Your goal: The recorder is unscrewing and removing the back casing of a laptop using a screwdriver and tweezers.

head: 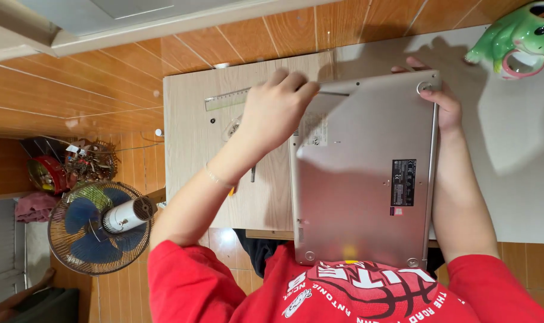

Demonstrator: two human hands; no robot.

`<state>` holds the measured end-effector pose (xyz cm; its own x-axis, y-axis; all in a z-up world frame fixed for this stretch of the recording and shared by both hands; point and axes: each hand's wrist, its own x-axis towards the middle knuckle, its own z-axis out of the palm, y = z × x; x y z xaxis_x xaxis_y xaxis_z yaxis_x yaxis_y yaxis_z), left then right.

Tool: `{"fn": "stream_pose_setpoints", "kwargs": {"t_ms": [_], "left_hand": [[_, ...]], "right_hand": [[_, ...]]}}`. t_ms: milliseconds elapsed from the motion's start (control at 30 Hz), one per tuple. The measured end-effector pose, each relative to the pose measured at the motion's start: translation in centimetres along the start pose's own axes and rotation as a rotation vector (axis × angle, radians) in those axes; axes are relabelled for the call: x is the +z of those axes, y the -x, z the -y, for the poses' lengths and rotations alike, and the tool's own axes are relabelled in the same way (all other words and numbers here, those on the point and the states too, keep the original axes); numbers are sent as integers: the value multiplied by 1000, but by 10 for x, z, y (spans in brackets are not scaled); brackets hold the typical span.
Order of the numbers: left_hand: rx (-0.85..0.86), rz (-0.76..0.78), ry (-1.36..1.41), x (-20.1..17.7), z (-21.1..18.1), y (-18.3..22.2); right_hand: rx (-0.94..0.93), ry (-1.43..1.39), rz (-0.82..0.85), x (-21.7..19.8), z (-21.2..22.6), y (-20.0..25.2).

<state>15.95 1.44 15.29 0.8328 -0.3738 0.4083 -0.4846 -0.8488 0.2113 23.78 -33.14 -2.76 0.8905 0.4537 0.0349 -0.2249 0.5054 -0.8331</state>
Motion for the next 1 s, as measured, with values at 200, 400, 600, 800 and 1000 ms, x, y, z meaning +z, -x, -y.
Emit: {"fn": "stream_pose_setpoints", "kwargs": {"t_ms": [200,400,600,800,1000], "left_hand": [[286,-25,-287,27,-3,-50],[369,26,-308,23,-12,-61],[367,78,-336,18,-14,-58],[-80,-94,-93,-9,-16,14],[-762,-116,197,79,-20,149]], "right_hand": [[27,-216,21,-4,-8,-4],[88,-213,-14,0,-2,-5],[100,-214,-3,3,0,-4],[90,-245,2,0,-6,-2],[32,-150,2,-10,-11,-4]]}}
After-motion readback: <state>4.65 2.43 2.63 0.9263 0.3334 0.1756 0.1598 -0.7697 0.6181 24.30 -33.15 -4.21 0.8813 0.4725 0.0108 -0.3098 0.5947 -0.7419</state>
